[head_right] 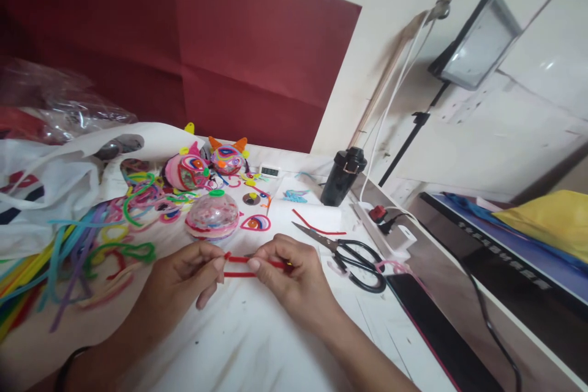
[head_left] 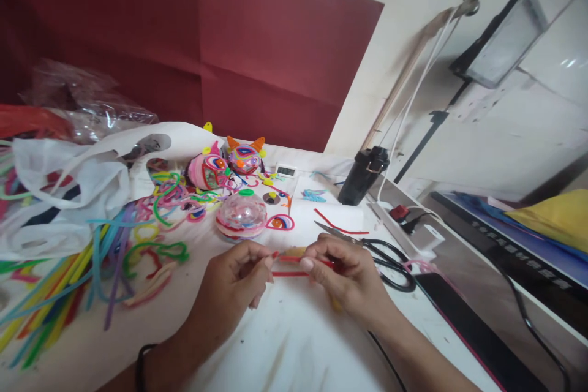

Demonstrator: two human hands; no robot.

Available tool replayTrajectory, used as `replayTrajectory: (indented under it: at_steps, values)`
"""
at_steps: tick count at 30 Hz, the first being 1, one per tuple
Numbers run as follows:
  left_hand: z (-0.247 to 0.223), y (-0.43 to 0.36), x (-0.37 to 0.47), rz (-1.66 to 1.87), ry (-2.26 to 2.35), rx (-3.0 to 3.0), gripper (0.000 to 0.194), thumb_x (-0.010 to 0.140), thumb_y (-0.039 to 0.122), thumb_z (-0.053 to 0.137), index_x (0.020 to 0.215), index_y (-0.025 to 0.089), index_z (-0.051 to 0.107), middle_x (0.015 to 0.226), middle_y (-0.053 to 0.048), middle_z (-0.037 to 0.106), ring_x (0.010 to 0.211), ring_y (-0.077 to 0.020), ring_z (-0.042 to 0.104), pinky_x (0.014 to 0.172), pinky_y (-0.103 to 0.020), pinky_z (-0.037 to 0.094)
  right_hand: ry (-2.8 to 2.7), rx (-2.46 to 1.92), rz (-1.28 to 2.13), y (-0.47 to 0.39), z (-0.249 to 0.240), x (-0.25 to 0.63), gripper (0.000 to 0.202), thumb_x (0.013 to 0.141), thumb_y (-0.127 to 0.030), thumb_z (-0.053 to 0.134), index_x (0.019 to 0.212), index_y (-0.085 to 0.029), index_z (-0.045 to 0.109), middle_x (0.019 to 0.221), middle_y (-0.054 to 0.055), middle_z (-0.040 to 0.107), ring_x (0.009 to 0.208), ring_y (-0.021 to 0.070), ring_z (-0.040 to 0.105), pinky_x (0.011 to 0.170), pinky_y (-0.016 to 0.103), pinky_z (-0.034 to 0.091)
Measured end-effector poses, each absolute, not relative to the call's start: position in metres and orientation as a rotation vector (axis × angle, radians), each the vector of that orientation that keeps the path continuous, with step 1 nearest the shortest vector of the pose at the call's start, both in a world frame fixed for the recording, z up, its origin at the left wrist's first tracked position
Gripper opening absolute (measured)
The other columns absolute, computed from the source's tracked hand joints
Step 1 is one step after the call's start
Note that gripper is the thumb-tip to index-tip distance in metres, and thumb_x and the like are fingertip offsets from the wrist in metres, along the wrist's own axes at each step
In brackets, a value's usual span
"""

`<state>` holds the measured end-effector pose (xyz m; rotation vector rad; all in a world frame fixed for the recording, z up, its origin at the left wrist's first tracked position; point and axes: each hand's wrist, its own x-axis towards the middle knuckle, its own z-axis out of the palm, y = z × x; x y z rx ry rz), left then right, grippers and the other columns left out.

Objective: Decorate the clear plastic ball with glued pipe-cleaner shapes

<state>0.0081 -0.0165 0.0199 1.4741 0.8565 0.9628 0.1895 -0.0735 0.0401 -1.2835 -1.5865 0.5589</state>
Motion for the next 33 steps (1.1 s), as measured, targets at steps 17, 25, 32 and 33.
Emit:
replayTrajectory:
  at_steps: [17,25,32,33]
  values:
    - [0.01,-0.015,0.012,0.972,0.873,1.422,0.013,0.074,0.03,0.06,0.071,0.018,0.06,0.047,0.008,0.054,0.036,-0.0065,0.044,0.038,-0.017,0.037,-1.516,-1.291,0.488,-0.067,0.025,0.185,0.02,0.084,-0.032,0.067,0.071,-0.018,0.068,0.06,-0.002,0.057,0.053,0.0103,0.046,0.05,0.023,0.034]
    - [0.011,-0.015,0.008,0.967,0.888,1.451,0.01,0.076,0.028,0.06,0.071,0.02,0.06,0.044,0.009,0.051,0.037,-0.0084,0.047,0.041,-0.019,0.04,-1.499,-1.326,0.468,-0.064,0.023,0.182,0.022,0.084,-0.033,0.066,0.069,-0.017,0.068,0.06,-0.001,0.058,0.053,0.0102,0.046,0.049,0.023,0.034]
    - [0.009,-0.016,0.01,0.983,0.895,1.442,0.012,0.076,0.031,0.062,0.077,0.019,0.063,0.049,0.007,0.057,0.036,-0.0083,0.048,0.04,-0.019,0.04,-1.45,-1.372,0.436,-0.066,0.023,0.177,0.024,0.082,-0.035,0.065,0.067,-0.017,0.068,0.059,0.0,0.061,0.05,0.0102,0.045,0.047,0.022,0.033]
    - [0.009,-0.016,0.01,0.984,0.895,1.442,0.012,0.076,0.031,0.062,0.077,0.019,0.063,0.05,0.007,0.058,0.037,-0.0082,0.048,0.04,-0.019,0.04,-1.443,-1.373,0.438,-0.066,0.023,0.176,0.024,0.083,-0.035,0.065,0.067,-0.017,0.068,0.06,0.001,0.061,0.051,0.0103,0.045,0.047,0.022,0.033]
